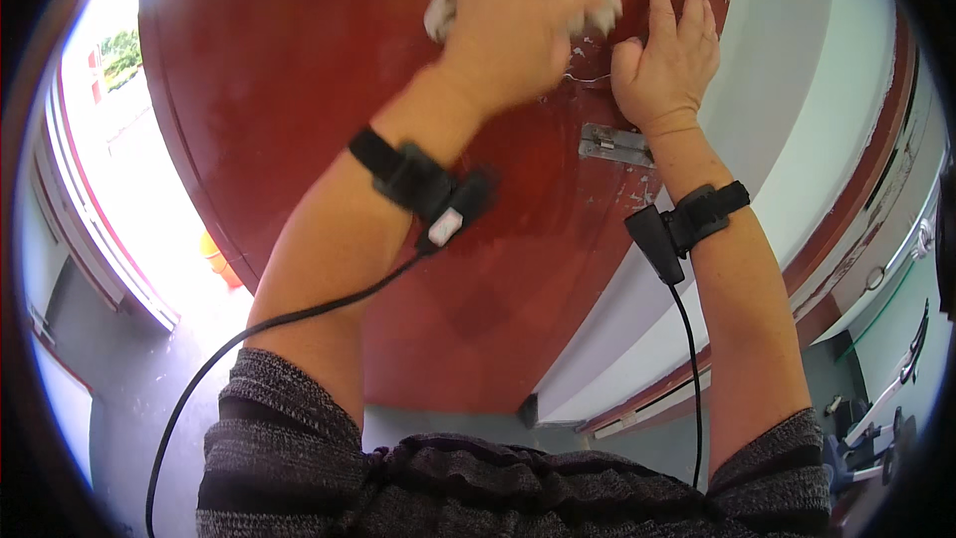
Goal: The recorder wrings a cloth in a bucket of water and wipes a red door and a white door frame.
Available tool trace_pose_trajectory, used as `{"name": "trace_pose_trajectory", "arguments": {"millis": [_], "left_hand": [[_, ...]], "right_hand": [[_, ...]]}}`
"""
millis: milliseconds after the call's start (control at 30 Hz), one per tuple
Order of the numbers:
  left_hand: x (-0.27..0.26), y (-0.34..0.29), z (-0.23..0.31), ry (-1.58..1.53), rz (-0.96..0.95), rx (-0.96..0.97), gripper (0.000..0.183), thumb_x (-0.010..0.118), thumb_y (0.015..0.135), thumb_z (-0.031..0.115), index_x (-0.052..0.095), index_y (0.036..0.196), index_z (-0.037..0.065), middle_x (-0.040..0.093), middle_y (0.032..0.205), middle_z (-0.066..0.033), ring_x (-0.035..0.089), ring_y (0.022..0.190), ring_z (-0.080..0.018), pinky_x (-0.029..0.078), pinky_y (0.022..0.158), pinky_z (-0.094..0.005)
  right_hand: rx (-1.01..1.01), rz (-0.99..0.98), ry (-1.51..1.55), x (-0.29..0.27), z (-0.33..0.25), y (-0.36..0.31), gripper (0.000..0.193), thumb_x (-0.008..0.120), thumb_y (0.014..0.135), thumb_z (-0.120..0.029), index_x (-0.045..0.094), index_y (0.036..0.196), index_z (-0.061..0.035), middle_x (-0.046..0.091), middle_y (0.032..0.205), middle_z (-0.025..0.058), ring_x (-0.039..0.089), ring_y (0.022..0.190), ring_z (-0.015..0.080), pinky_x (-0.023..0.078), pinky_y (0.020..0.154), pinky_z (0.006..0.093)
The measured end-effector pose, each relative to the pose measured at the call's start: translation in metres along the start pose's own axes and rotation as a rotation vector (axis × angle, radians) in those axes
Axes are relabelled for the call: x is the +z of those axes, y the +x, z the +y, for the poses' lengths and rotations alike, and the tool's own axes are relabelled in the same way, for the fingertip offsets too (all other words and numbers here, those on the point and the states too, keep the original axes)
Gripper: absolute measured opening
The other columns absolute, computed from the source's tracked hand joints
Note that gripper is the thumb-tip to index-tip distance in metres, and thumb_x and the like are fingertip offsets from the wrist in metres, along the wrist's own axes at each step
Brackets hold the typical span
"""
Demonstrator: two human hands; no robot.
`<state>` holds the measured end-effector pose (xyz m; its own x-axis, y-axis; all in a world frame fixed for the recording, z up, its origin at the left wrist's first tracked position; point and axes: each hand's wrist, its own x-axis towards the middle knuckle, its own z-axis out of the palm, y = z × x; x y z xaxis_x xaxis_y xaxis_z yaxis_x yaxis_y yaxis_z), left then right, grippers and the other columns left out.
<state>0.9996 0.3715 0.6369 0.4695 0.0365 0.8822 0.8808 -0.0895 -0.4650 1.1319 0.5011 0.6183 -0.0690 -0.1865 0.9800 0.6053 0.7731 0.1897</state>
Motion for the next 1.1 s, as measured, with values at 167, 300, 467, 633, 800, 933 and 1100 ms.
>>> {"name": "trace_pose_trajectory", "arguments": {"millis": [167,300,467,633,800,933,1100], "left_hand": [[0.000,-0.126,0.097,0.008,-0.277,-0.192,0.033,0.056,0.069,0.016,0.060,0.102,0.012,0.054,0.105,0.0025,0.048,0.101,-0.0190,0.031,0.084,-0.0439],[-0.009,-0.241,0.153,-0.188,-0.502,-0.137,0.022,0.060,0.068,0.018,0.060,0.090,0.016,0.049,0.117,0.0041,0.044,0.107,-0.0182,0.034,0.089,-0.0426],[-0.036,-0.187,0.089,0.026,-0.500,-0.297,0.030,0.055,0.070,0.015,0.060,0.099,0.020,0.052,0.108,0.0027,0.045,0.107,-0.0192,0.032,0.078,-0.0470],[-0.131,-0.121,-0.060,0.287,0.095,-0.125,0.029,0.052,0.072,0.007,0.056,0.100,0.012,0.055,0.103,-0.0086,0.052,0.095,-0.0294,0.039,0.078,-0.0420],[-0.148,-0.209,-0.049,0.543,0.241,-0.491,0.028,0.046,0.065,-0.003,0.055,0.089,0.007,0.057,0.088,-0.0113,0.053,0.080,-0.0312,0.042,0.072,-0.0413],[-0.090,-0.231,0.055,0.235,-0.027,-0.703,0.017,0.045,0.059,0.001,0.054,0.069,0.011,0.054,0.072,-0.0086,0.051,0.070,-0.0299,0.037,0.060,-0.0406],[-0.043,-0.293,0.156,0.091,-0.399,-0.386,0.040,0.056,0.069,0.018,0.054,0.109,0.020,0.049,0.106,0.0013,0.050,0.088,-0.0204,0.035,0.071,-0.0415]], "right_hand": [[-0.084,0.039,-0.071,-0.002,-0.002,0.005,0.058,0.049,0.070,-0.021,0.046,0.127,-0.0113,0.038,0.132,0.0228,0.036,0.119,0.0424,0.029,0.099,0.0489],[-0.062,0.005,-0.032,-0.004,-0.003,0.009,0.059,0.050,0.071,-0.024,0.045,0.128,-0.0128,0.036,0.134,0.0219,0.034,0.121,0.0412,0.027,0.100,0.0497],[-0.042,-0.014,-0.024,0.004,0.006,0.005,0.060,0.049,0.070,-0.026,0.045,0.129,-0.0156,0.035,0.135,0.0210,0.033,0.123,0.0413,0.025,0.101,0.0506],[-0.075,0.017,-0.028,0.000,0.007,0.008,0.059,0.048,0.072,-0.027,0.045,0.130,-0.0159,0.036,0.134,0.0233,0.035,0.121,0.0409,0.029,0.101,0.0470],[-0.111,0.057,-0.102,0.003,0.000,0.011,0.059,0.049,0.074,-0.028,0.043,0.132,-0.0163,0.037,0.134,0.0219,0.038,0.121,0.0377,0.032,0.100,0.0432],[-0.147,0.053,-0.101,-0.007,-0.002,0.016,0.054,0.047,0.077,-0.026,0.045,0.130,-0.0157,0.037,0.135,0.0213,0.039,0.121,0.0372,0.033,0.099,0.0428],[-0.163,-0.011,-0.102,-0.007,0.001,0.013,0.055,0.044,0.077,-0.020,0.043,0.132,-0.0143,0.036,0.135,0.0233,0.038,0.121,0.0383,0.030,0.102,0.0427]]}}
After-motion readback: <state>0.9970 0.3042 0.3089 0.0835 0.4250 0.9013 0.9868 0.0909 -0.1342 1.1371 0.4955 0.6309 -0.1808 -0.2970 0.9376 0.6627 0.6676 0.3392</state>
